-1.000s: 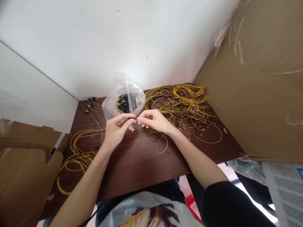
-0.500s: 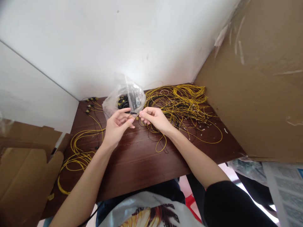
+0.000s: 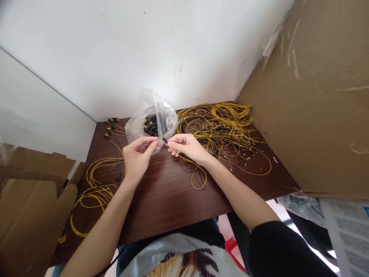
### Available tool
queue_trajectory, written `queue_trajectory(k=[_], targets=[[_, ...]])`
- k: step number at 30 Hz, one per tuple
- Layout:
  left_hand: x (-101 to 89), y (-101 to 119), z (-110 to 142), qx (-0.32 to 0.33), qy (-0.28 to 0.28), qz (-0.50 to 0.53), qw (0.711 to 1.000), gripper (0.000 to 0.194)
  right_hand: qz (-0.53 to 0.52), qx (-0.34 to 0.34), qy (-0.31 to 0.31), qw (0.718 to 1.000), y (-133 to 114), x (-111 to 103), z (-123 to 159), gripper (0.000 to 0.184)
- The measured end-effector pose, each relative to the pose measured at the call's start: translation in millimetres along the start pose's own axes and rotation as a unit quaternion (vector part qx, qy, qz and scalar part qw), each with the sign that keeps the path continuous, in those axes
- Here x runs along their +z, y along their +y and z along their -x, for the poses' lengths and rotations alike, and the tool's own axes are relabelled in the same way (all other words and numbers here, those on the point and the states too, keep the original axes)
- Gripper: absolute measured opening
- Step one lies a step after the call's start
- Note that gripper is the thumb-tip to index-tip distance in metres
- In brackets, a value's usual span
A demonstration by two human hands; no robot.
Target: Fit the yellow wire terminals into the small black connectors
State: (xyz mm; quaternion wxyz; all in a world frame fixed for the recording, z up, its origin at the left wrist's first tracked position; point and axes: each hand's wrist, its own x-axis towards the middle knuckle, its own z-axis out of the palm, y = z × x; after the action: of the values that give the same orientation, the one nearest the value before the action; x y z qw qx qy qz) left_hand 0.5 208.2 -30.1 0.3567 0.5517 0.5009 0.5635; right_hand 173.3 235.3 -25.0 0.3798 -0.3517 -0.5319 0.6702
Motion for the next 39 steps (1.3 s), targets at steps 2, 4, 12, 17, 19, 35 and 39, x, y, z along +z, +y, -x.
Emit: queue_trajectory(k=[2,4,12,17,19,35,39], targets=[[0.4,0.9,0.1,0.003,-0.003,0.005,1.000,0.016,-0.010,0.000,0.008,1.000,0.5,0.0,-0.1,0.024],[1.1,2.9,-0.5,0.000,-0.001,0.030,1.000,0.018,-0.018,-0.004,0.018,1.000,0.9,0.4,-0.3,0.024],[0.4,1.3,-5.7,-0.066,-0.001,0.148,0.987,0.051,-0.093,-0.036,0.054,0.994,1.0,1.0,-2.1,0.023],[-1.9,-2.7,-7.9,-0.048,0.037,0.139,0.988,0.042,-0.115,-0.024,0.060,0.991,2.5,0.5,-3.0,0.024],[-2.6,-1.6,-7.9,-0.026,0.035,0.108,0.993,0.037,-0.112,-0.024,0.056,0.992,3.1,0.8,-2.7,0.023],[1.3,5.3,-2.8,-0.030,-0.084,0.068,0.994,0.014,-0.023,0.046,-0.053,0.997,-0.3,3.8,3.4,0.026],[1.8,5.7,-2.7,-0.045,-0.074,0.092,0.992,0.015,-0.013,0.045,-0.032,0.998,0.4,3.1,2.0,0.024]])
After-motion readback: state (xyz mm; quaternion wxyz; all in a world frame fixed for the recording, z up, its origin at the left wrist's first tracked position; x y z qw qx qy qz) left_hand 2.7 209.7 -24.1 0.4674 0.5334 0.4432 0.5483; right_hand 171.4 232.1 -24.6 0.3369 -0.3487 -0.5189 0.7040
